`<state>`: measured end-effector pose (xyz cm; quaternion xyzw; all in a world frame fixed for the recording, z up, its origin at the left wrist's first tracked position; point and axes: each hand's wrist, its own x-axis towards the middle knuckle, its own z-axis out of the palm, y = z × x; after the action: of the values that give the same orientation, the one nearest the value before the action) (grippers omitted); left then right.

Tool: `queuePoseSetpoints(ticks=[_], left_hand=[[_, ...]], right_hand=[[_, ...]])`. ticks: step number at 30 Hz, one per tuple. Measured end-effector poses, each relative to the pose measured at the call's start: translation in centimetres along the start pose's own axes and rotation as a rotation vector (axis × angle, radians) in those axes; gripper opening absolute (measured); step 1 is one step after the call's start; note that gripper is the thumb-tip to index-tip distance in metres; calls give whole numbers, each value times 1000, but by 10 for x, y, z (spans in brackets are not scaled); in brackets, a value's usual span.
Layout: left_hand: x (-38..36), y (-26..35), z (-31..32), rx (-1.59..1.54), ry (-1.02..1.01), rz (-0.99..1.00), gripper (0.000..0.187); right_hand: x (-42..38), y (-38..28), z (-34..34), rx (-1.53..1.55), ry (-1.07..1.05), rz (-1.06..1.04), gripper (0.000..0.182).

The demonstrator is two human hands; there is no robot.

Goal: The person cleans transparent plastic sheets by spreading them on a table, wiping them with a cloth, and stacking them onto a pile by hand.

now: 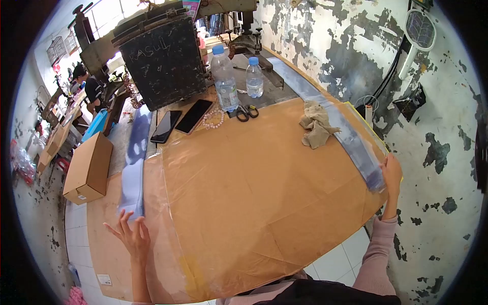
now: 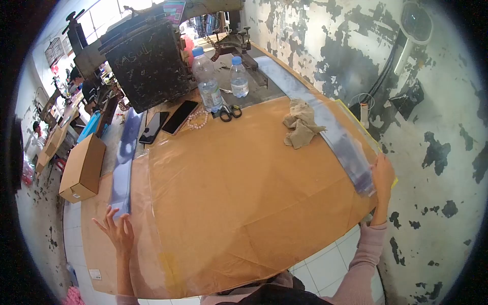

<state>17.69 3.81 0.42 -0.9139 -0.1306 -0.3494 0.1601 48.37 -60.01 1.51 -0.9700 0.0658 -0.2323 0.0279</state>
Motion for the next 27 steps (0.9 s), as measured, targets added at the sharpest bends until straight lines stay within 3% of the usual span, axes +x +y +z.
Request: queuePoseSetpoints(ticks=[1, 4, 9, 11, 13, 15, 17, 19, 21, 23, 24, 25, 27], left_hand=[[-3, -1, -5, 13, -6, 38, 19], [-5, -1, -30, 13, -10, 101, 20], [-13, 6, -53, -59, 20, 84, 20], [-11, 12, -57, -114, 20, 86, 21], [-3, 23, -56, -200, -5, 88, 21], [15, 42, -49, -393, 1, 112, 21], [36, 67, -43, -568, -37, 180, 21], [52, 92, -40, -694, -116, 257, 23], [53, 110, -45, -828, -256, 240, 27], [54, 116, -53, -941, -410, 203, 32], [51, 113, -51, -1100, -477, 136, 38], [47, 110, -48, -1262, -545, 71, 43], [38, 102, -37, -1707, -699, -167, 54]], right_hand=[[7, -5, -5, -33, -61, 52, 18], [39, 20, -12, 394, -235, 39, 18], [97, 30, -38, 540, -439, -167, 25], [88, -40, -102, 955, -577, 119, 23], [134, -44, -78, 1424, -635, -117, 25], [178, -82, -58, 1616, -510, -104, 24], [207, -138, -63, 1975, -307, 43, 21], [205, -194, -104, 2253, 34, 166, 20], [197, -219, -135, 2505, 124, -101, 20], [126, -257, -176, 2557, 183, -143, 19], [90, -265, -175, 2140, 183, -324, 21], [48, -271, -173, 1946, 88, -413, 23], [-49, -284, -156, 1830, -451, -502, 27]])
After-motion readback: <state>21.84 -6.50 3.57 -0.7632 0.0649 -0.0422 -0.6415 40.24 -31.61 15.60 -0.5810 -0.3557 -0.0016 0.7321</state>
